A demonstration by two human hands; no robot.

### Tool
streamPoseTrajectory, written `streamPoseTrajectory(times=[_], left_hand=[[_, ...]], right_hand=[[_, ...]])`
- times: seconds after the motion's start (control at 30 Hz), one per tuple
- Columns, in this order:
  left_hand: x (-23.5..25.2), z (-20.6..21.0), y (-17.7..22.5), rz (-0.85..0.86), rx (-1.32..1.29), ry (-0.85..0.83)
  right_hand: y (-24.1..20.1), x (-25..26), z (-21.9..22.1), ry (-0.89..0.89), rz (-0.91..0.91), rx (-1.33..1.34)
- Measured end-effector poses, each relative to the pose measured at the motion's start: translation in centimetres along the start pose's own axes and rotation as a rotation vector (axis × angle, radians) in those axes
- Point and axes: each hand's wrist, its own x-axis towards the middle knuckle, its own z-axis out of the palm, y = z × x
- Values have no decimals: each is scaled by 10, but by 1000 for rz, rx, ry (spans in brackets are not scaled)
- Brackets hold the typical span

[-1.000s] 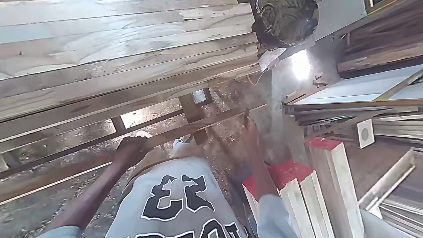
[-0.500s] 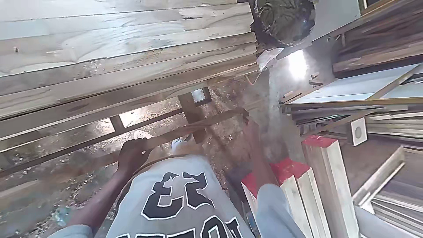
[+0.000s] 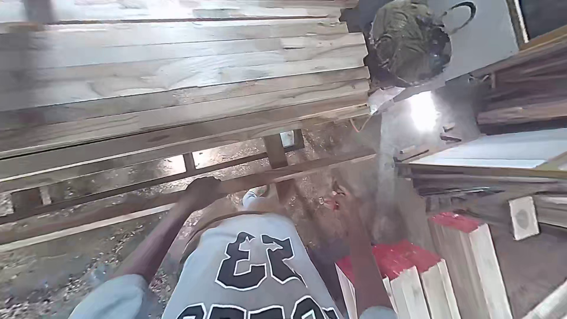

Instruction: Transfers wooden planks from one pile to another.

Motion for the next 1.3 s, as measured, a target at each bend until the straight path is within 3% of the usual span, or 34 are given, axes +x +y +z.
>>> streamPoseTrajectory(times=[0.1,0.2,0.27,0.4,0.53,0.7,0.9,1.03,1.3], left_hand=[[14,-25,-13,59,-110,-164],[21,-35,-15,19,-148,-220],[18,-34,-11,13,-84,-167],[-5,-19,5,37,56,101],[-12,-4,11,-29,158,211],[-12,-18,7,-108,170,222],[5,-35,-12,-122,244,567],[7,-44,-1,-242,241,520],[19,-44,-14,-199,223,599]], right_hand=[[10,10,-8,97,-188,240],[9,19,-12,157,-274,382],[11,22,-12,179,-287,428],[20,22,-11,166,-278,473],[30,30,-6,169,-290,535],[20,29,0,142,-296,534],[23,28,13,86,-304,465],[34,20,24,74,-286,435],[48,12,44,57,-254,435]])
